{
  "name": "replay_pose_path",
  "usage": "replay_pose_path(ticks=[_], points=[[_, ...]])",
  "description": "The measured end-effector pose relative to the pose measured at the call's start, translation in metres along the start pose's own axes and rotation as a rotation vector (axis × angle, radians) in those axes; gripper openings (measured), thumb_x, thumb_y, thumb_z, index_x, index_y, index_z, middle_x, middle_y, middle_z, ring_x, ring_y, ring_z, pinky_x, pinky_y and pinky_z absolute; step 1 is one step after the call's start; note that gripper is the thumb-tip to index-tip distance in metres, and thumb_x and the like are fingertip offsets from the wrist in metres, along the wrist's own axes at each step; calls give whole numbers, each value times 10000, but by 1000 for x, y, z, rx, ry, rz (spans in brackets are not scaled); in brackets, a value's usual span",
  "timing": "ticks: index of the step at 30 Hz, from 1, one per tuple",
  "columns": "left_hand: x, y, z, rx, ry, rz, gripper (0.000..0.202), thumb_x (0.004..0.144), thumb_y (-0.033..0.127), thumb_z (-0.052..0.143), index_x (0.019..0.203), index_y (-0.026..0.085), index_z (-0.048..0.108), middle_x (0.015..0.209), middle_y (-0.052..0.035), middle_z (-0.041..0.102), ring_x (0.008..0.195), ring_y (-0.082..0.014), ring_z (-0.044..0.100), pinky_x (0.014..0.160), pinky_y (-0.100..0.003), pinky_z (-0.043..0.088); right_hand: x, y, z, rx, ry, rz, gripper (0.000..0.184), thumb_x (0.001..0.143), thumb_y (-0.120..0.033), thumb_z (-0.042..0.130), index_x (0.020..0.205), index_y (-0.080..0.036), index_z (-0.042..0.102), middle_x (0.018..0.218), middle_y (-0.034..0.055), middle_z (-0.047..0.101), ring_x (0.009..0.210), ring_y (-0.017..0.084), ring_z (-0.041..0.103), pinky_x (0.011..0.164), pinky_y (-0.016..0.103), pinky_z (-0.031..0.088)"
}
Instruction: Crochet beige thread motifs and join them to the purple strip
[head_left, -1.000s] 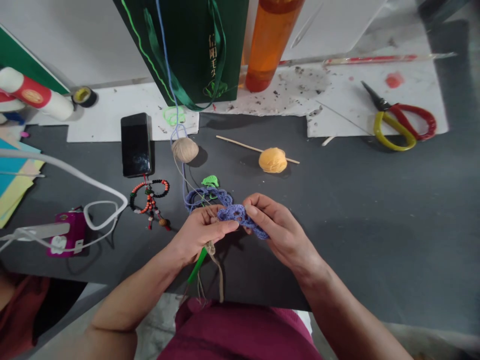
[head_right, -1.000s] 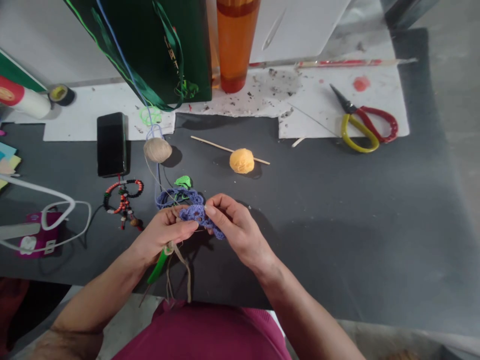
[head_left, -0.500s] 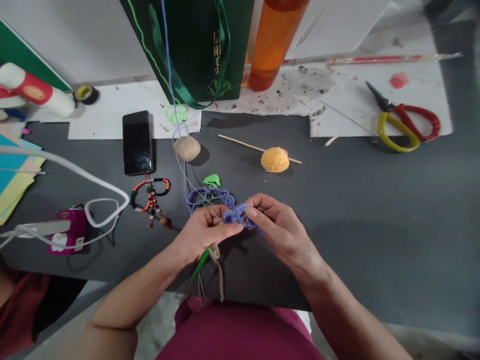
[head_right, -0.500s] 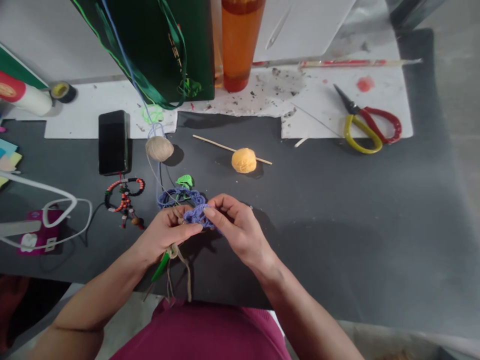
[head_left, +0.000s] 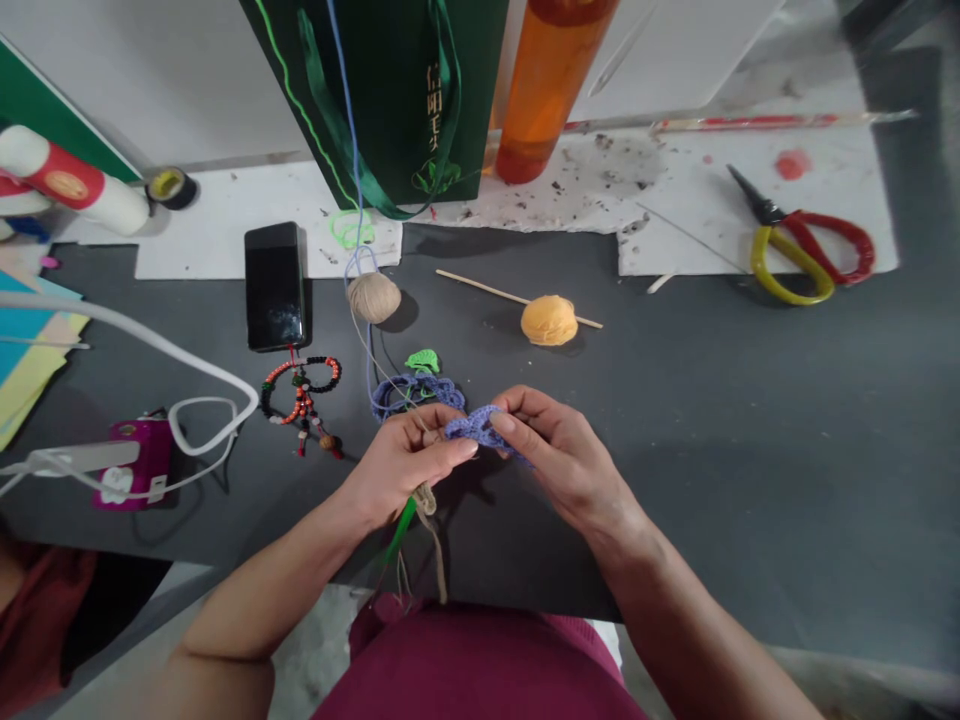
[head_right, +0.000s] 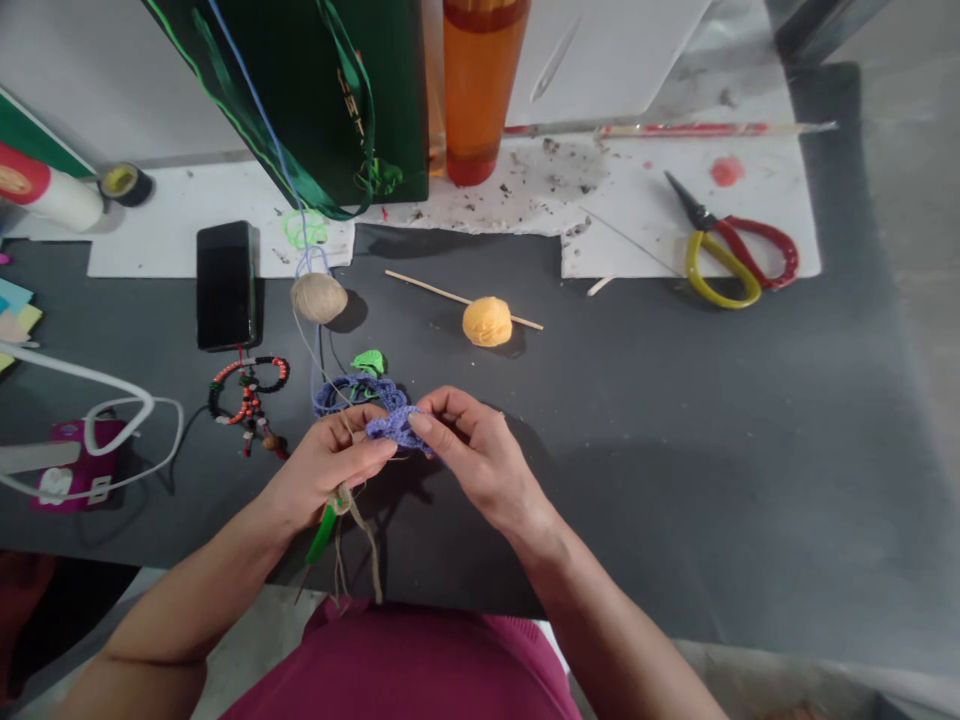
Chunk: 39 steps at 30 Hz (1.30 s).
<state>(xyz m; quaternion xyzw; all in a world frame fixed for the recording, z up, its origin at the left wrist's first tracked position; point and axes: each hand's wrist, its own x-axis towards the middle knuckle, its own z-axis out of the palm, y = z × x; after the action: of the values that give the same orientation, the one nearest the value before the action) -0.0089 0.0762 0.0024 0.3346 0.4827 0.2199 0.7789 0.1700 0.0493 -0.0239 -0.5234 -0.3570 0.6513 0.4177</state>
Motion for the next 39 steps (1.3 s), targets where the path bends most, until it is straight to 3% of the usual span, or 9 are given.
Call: replay_pose_path(ticks=[9,17,26,34,39], points=[[1,1,0,-21,10,-27,476,662,510,917,841,181,622,477,124,397,440,-43,249,472,-253,133,-1,-5,0,-74,14,-54,439,838,-631,787,821,-209,671,719,-3,612,643,139,511,632,295,449],[0,0,-1,20,-10,-34,425,697,485,887,791,196,591,471,126,377,435,-45,251,474,-249,138,-2,0,0,14,-29,-20,476,849,-670,767,799,-205,678,699,-16,569,629,131,459,602,284,395],[-1,-2,-3,24,-50,-10,382,725,440,858,774,204,561,517,128,355,452,-43,231,479,-250,140,-1,-7,3,142,-30,56,505,749,-669,855,740,-202,663,642,-28,557,577,111,432,556,274,367],[-1,-1,-2,78,-15,8,382,719,441,863,793,186,588,574,100,422,505,-51,272,504,-241,167,1,-5,3,117,6,39,480,749,-645,860,740,-205,668,657,-21,570,602,120,446,575,283,375],[-3,0,-3,49,5,-4,396,721,458,877,791,186,597,524,114,387,475,-49,246,482,-243,142,3,-5,2,129,25,60,509,693,-665,893,733,-206,677,649,-20,584,603,122,460,577,280,383]])
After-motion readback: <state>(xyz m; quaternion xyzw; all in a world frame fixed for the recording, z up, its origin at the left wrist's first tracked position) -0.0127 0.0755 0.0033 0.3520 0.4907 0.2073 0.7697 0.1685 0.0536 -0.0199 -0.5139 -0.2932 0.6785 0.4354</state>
